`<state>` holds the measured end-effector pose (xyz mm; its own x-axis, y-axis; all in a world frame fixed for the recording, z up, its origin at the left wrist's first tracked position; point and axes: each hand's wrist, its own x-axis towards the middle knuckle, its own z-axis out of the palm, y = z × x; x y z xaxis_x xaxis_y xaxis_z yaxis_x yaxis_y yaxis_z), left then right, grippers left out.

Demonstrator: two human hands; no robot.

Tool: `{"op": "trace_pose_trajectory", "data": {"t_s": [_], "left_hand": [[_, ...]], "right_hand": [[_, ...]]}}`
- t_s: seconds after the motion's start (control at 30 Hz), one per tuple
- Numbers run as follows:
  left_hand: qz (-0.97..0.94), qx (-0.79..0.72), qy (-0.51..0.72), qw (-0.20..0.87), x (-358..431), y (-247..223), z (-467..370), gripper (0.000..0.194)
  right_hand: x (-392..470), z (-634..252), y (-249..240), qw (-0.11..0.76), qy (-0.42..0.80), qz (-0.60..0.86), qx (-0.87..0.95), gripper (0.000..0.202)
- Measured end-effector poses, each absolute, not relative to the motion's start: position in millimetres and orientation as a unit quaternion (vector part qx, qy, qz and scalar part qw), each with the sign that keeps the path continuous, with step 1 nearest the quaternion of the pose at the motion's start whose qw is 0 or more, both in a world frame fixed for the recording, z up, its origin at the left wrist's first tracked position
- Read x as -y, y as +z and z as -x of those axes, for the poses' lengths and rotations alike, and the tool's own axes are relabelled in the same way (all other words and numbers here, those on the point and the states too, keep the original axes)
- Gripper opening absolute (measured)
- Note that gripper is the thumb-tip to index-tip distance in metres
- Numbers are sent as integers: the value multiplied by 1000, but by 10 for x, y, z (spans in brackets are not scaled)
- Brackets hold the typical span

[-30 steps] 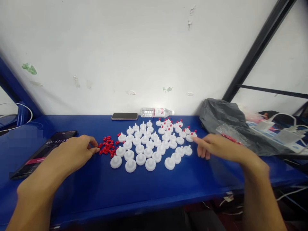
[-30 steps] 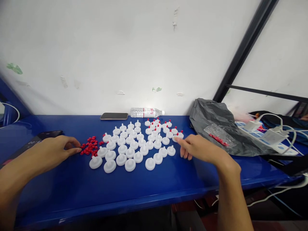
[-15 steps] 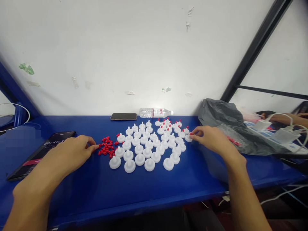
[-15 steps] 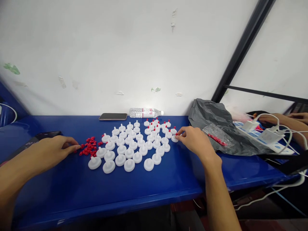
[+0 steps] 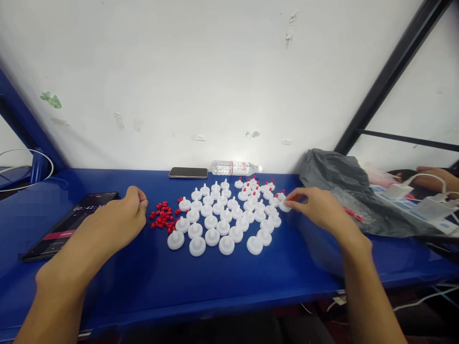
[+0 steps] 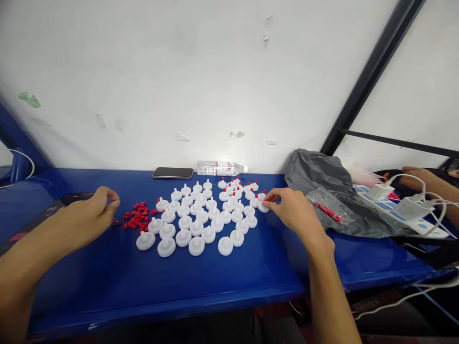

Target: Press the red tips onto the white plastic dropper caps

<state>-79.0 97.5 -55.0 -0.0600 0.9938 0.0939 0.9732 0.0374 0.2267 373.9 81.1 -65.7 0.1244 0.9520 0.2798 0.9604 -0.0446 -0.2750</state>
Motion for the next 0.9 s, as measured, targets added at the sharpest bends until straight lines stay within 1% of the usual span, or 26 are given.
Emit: {"op": "trace_pose_trajectory", "data": {"t_s": [0.1, 0.17, 0.27, 0.33, 0.47, 0.5, 0.57, 0.63, 0.67, 0.7, 0.83, 0.9], "left_hand": [[-654, -750, 95, 35, -946, -513, 717, 48], [-644, -758, 97, 43, -942, -499, 686, 53], [-632, -764, 114, 58, -949, -487, 655, 55], [-624, -769, 124, 55, -946, -466, 631, 56], [-610, -780, 136, 20, -891, -367, 575, 57], [-611, -779, 141, 12, -867, -339, 563, 55], [-626, -764, 155, 2, -809, -292, 532, 44], [-663, -728, 173, 2, -728, -270, 471, 31], [-687, -703, 185, 8, -677, -269, 421, 28], [-713, -672, 198, 18, -617, -275, 357, 27], [-810, -513, 261, 111, -344, -336, 14, 41], [-837, -456, 275, 129, -238, -373, -136, 36]], "right_hand": [[-752, -3725, -610, 252, -9, 706, 662, 19], [-717, -3680, -581, 294, 19, 687, 665, 18], [-670, -3535, -530, 347, 48, 644, 680, 16], [-632, -3398, -483, 357, 39, 616, 701, 17], [-513, -3093, -367, 349, 11, 593, 725, 18], [-478, -3019, -340, 349, 10, 584, 732, 17], [-412, -2884, -298, 352, 15, 566, 745, 15], [-357, -2768, -281, 356, 26, 552, 753, 12], [-333, -2718, -283, 358, 31, 547, 756, 13], [-310, -2672, -291, 357, 35, 541, 760, 16], [-204, -2526, -340, 338, 26, 475, 812, 39], [-143, -2474, -345, 341, 1, 427, 837, 44]]}}
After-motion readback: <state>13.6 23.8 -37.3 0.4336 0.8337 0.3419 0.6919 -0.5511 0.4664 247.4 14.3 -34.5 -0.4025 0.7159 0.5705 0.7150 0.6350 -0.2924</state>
